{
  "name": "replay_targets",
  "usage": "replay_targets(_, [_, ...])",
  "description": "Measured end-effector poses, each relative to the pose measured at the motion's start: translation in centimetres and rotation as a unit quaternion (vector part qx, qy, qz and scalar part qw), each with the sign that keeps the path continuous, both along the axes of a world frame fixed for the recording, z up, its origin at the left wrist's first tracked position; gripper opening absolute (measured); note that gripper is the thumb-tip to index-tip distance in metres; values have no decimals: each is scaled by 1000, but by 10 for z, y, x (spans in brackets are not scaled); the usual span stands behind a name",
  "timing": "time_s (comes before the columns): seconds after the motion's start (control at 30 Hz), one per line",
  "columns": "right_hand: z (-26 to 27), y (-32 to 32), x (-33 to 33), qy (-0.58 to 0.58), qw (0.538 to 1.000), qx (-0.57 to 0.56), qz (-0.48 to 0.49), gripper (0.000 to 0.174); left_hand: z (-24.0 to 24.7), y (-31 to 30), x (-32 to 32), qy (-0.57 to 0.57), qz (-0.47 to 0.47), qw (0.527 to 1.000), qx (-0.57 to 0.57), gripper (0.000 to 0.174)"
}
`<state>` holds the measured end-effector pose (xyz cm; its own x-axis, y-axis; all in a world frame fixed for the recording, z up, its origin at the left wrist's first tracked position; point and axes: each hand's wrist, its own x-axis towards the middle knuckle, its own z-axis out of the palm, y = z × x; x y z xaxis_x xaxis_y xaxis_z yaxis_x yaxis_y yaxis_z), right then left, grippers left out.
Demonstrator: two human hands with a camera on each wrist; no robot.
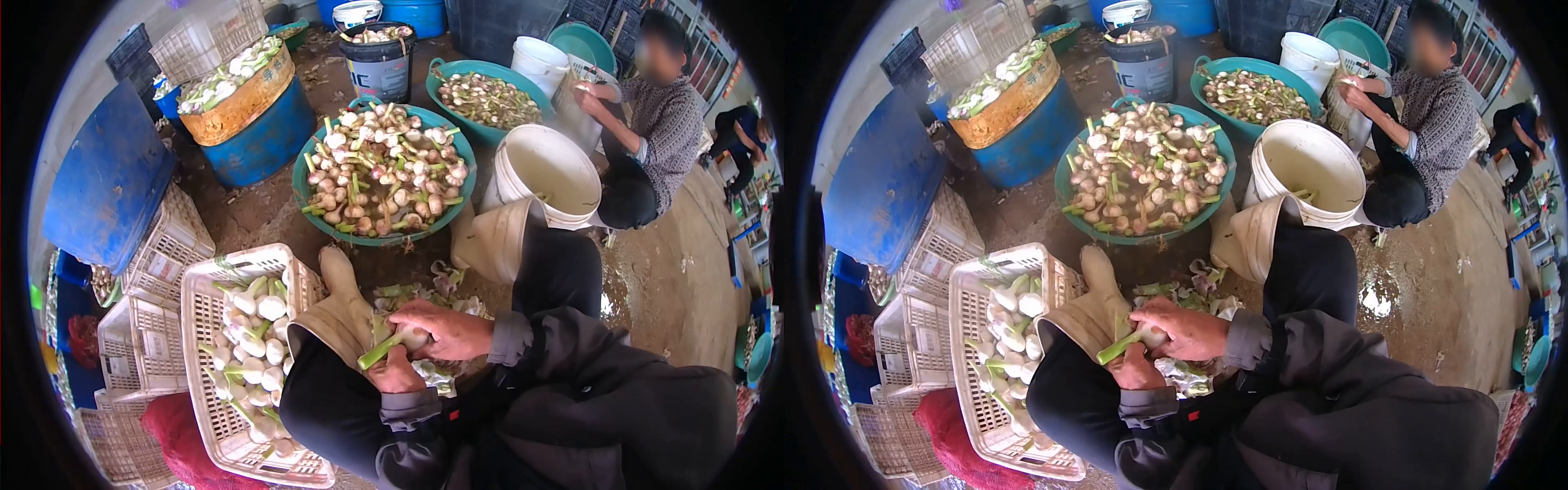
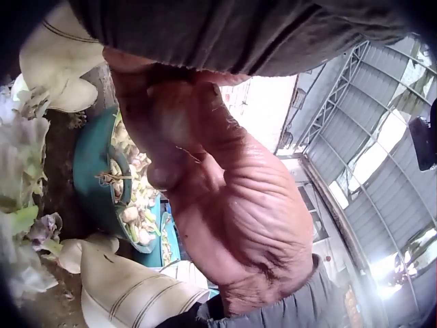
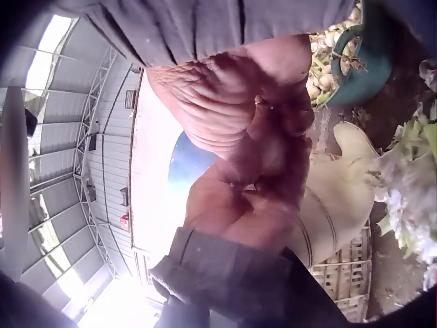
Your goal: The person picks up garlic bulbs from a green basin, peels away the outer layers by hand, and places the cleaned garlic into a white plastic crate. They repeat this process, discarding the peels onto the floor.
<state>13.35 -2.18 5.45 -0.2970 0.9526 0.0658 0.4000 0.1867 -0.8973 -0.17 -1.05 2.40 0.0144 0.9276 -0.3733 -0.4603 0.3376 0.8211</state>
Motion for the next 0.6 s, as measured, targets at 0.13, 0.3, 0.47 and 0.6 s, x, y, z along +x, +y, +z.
replay_targets(0.13, [6, -1, 5, 0, 1000, 10, 2, 65, -10, 1, 0, 41, 25, 995, 91, 35])
replay_targets(0.3, [15, 5, 14, 91, 988, -122, -15, 60, 1, 0, -5, -5, -53, 997, 60, 31])
replay_targets(0.47, [11, 5, 19, 17, 998, -64, 10, 56, -2, 1, -3, -19, -65, 997, 47, 31])
replay_targets(0.6, [13, 3, 15, -3, 999, -48, 11, 54, -4, 1, -2, -10, -23, 999, 39, 30])
